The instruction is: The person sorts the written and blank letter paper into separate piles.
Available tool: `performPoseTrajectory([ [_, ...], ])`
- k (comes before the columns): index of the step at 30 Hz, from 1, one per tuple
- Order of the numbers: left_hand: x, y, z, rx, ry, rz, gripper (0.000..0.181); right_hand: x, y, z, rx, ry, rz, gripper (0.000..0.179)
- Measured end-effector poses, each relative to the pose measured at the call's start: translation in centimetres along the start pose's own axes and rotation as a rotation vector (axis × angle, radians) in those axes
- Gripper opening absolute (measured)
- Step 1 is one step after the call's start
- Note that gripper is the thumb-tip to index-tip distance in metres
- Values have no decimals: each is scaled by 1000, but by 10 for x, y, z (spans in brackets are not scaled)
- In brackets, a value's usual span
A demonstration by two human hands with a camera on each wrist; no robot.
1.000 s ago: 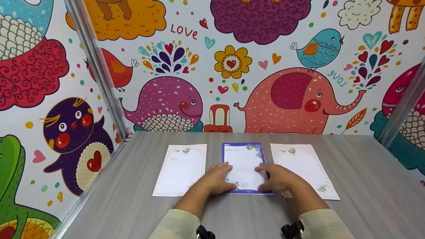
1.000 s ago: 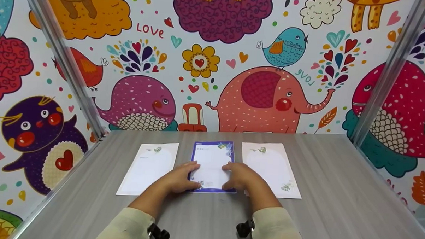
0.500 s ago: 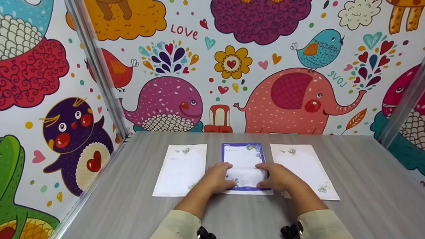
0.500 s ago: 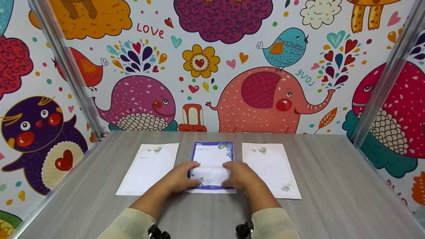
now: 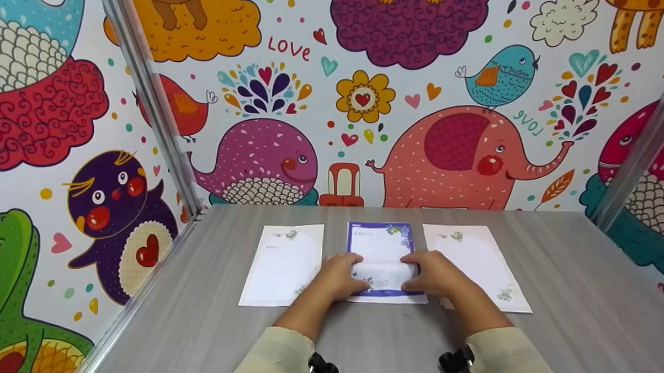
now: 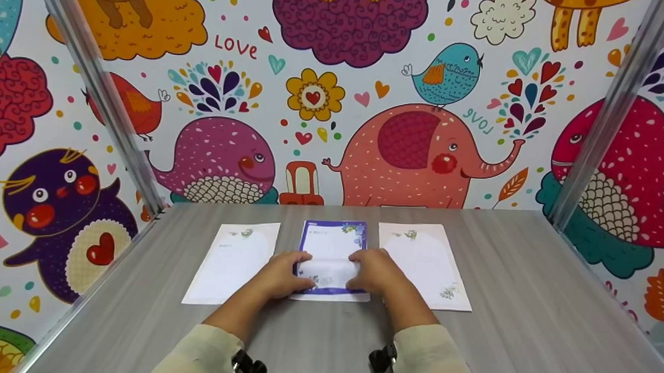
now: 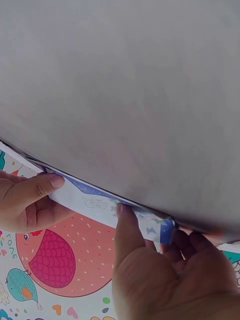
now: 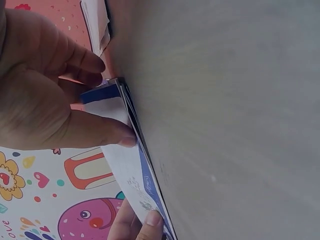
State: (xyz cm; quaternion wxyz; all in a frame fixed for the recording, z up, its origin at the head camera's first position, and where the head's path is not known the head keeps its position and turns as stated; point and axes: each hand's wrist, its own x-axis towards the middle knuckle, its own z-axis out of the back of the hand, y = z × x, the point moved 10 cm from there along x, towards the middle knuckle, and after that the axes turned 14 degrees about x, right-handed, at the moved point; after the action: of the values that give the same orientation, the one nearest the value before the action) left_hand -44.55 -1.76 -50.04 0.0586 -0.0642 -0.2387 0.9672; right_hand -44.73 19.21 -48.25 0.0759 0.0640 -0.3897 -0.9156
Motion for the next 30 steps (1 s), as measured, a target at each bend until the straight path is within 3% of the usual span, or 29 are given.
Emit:
performPoseTrajectory([
  [8,2,3,8,-64,-67,14,47,1,-1,6,32,-18,-21,52],
  [13,2,8,16,-117,-151,23,43,3,-6,14,108,-98,-48,45],
  [18,2,13,25,-140,-244,10,45,4,-13,22,203,-175,-104,51],
  [25,3,19,26,-189,-261,25,43,1,-19,28,277,-201,-167,52],
  [30,3,20,27,-208,-278,24,35,0,-18,32,263,-221,-121,44],
])
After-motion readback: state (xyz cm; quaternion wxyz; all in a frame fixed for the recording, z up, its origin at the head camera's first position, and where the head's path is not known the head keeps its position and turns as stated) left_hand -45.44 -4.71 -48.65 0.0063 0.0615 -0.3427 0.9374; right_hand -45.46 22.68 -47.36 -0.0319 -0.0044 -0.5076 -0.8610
